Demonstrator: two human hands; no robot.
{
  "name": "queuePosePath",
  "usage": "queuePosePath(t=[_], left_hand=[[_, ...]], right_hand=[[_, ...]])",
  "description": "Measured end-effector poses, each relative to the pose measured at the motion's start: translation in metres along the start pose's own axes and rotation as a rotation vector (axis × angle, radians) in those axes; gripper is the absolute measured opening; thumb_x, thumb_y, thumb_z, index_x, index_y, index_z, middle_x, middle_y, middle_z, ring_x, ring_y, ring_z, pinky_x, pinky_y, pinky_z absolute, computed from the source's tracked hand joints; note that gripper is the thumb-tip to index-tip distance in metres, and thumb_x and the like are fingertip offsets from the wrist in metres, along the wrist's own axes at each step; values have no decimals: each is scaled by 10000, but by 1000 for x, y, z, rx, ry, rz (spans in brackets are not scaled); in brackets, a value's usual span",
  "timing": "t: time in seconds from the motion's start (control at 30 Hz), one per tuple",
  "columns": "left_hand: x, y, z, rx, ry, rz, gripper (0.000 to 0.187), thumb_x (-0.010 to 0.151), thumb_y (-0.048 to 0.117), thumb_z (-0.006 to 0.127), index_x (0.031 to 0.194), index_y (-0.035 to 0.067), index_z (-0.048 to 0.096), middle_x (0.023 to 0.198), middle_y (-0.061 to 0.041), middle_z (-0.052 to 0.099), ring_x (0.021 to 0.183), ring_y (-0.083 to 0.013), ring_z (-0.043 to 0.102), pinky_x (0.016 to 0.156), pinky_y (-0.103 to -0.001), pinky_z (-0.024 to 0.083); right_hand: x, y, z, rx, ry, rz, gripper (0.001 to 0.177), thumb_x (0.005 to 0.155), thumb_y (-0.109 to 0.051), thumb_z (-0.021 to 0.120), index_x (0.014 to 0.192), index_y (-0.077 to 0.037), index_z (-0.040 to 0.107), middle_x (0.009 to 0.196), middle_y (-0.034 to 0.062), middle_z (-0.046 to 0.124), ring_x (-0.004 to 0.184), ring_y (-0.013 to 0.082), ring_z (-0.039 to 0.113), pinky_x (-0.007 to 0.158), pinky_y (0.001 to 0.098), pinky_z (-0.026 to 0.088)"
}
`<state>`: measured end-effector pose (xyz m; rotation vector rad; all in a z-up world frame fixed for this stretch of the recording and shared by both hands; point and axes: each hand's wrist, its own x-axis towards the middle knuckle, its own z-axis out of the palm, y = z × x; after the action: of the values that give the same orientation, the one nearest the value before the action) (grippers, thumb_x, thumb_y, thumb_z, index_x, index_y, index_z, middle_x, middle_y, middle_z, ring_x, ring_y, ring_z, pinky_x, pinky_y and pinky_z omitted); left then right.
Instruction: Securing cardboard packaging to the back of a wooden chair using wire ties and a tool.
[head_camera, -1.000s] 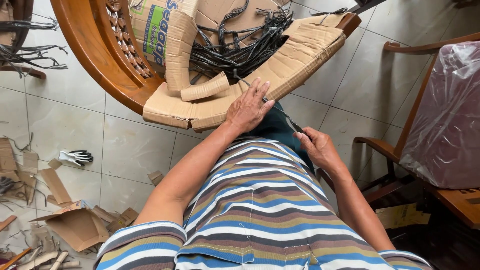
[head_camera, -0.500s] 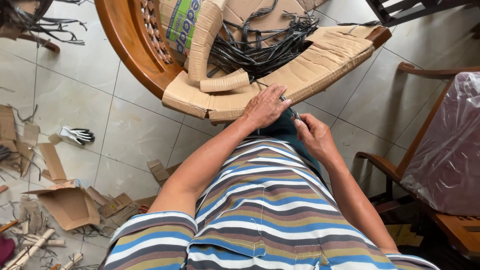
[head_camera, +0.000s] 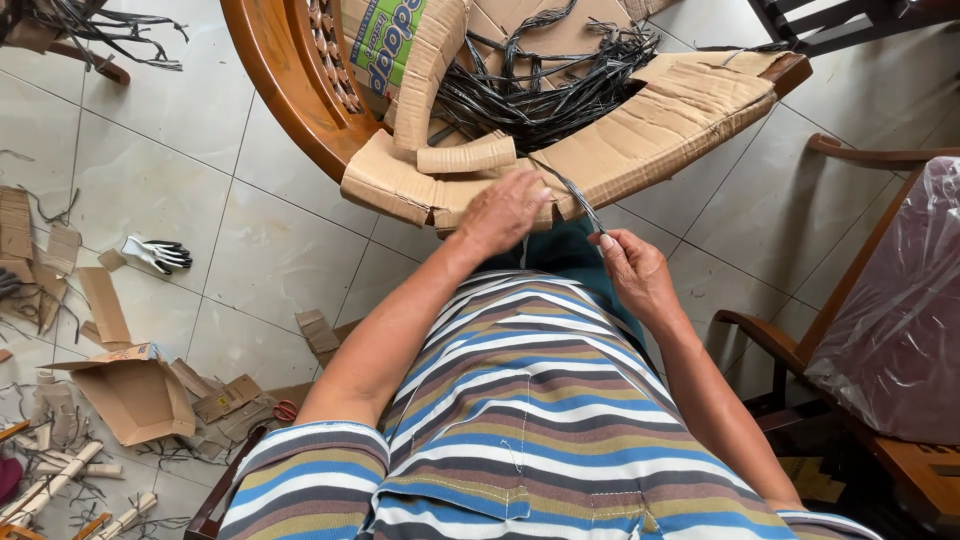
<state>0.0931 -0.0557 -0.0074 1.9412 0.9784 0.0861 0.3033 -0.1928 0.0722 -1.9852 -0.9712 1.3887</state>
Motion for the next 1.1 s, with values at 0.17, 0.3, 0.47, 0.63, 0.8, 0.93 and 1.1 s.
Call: queuePosePath(t=[0.17,0.3,0.47,0.63,0.8,0.93,1.1], left_hand=[[-3,-60,-25,172,1,-185,364,1013,415,549,1221,146,679,1110,-141,700,1088,-372,705,933,-504,567],[-11,-94,-54,248,26,-345,379,957,441,618,1243,196,656,1190,-80,672,1134,-328,687,923,-501,569],[10,-82,-94,191,243,-477,663,955,294,693,1475,85,340,1504,-174,397,1340,-385,484,1046,-506,502],[49,-120,-96,-16,344,-677,978,946,242,785,1611,34,99,1672,-223,231,1536,-421,222,1256,-541,208],[58,-211,-62,34,229,-795,534,892,403,729,1385,257,585,1273,-95,695,1163,-346,691,867,-545,605],[58,-181,-85,34,255,-709,278,878,302,723,1102,137,742,1023,-164,740,1052,-391,718,812,-507,593],[40,-159,-113,-127,365,-625,262,818,381,771,792,140,672,615,-39,614,700,-287,680,633,-451,522]], right_hand=[[-2,-3,4,-10,-1,-10,255,1113,-219,541,1180,-101,756,604,79,581,598,178,545,606,325,471],[-2,-13,9,-2,10,-25,239,1109,-212,557,1174,-103,759,605,73,570,593,160,526,603,313,466],[0,-28,9,-34,-9,-20,254,1098,-263,538,1127,-109,737,628,16,545,585,128,514,599,290,437],[5,-37,3,26,-2,5,240,1085,-320,542,1050,-121,671,669,-38,508,608,77,461,610,271,411],[32,-16,-5,315,38,-11,141,1076,-153,598,1060,-42,682,590,23,524,529,107,515,522,232,427],[49,-28,-17,344,60,-21,147,1081,-155,594,1064,-32,672,596,26,522,525,101,514,513,227,427],[58,-41,-13,377,120,-4,131,1077,-148,614,1071,-28,665,640,54,537,510,108,490,467,209,379]])
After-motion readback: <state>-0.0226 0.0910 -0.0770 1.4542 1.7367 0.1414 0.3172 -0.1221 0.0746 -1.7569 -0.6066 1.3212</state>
